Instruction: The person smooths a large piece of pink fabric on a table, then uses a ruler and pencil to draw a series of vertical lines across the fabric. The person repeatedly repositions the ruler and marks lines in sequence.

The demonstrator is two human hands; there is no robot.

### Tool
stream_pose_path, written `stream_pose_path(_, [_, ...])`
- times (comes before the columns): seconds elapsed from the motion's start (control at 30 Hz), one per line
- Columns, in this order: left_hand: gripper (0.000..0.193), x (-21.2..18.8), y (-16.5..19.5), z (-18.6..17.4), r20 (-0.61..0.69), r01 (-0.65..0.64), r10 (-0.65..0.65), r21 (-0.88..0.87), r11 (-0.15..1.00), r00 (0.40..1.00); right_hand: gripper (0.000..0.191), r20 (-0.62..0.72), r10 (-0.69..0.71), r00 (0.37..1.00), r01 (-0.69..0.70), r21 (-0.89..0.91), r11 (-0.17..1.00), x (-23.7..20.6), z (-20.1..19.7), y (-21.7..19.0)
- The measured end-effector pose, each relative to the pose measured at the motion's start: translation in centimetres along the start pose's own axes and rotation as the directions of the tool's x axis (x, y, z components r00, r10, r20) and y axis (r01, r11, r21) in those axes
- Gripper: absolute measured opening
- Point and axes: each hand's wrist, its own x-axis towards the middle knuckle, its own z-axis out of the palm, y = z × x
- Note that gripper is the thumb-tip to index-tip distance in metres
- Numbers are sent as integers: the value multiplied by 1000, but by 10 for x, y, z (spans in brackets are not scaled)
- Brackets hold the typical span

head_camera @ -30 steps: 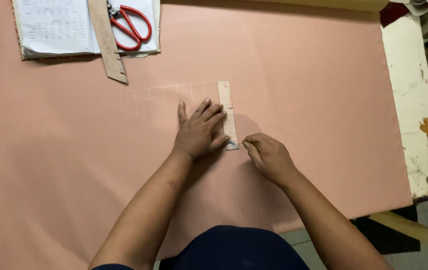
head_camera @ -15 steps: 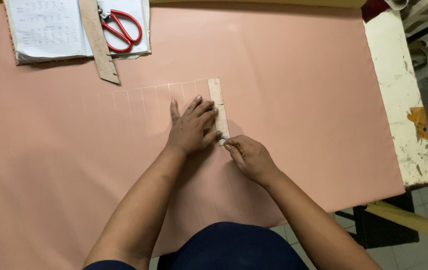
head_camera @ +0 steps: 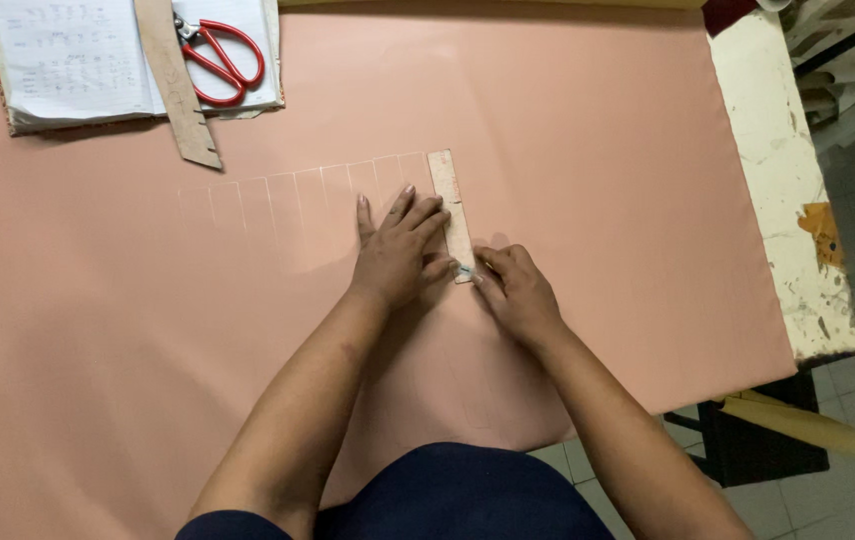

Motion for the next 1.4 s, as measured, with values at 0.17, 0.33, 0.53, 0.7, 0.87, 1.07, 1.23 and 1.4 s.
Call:
stream_pose_path(0.17, [62, 1, -2, 4, 5, 13, -13, -18, 1000, 1000, 38, 7, 66, 998, -66, -30, 997, 0, 0, -8])
stream_pose_path(0.33, [48, 2, -3, 8, -46, 12, -14, -34, 999, 999, 41, 37, 100, 994, -98, -74, 992, 4, -3, -12])
stream_pose_path(0.53, [47, 1, -8, 14, -93, -10, 7, -35, 999, 996, 40, 13, 89, 996, -87, -92, 992, 4, -1, -13])
stream_pose_path(0.7, [47, 2, -9, 17, -78, 9, -12, -27, 1000, 997, 41, 21, 95, 995, -92, -91, 992, 5, 0, -14])
stream_pose_path(0.87, [72, 3, -9, 13, -28, -23, 25, 54, 998, 999, 42, 33, 133, 991, -129, -100, 987, 6, 0, -17])
stream_pose_path(1.07, [75, 2, -8, 11, -10, -16, 17, 64, 998, 1000, 41, 27, 104, 994, -100, -118, 988, 6, -1, -17])
stream_pose_path(1.23, [76, 2, -9, 13, -1, -14, 14, 48, 999, 1000, 42, 67, 135, 989, -126, -128, 984, 7, 0, -12])
stream_pose_path(1.4, [75, 3, -11, 16, -9, -18, 19, 69, 997, 1000, 42, 114, 156, 981, -154, -32, 988, 12, 0, -2])
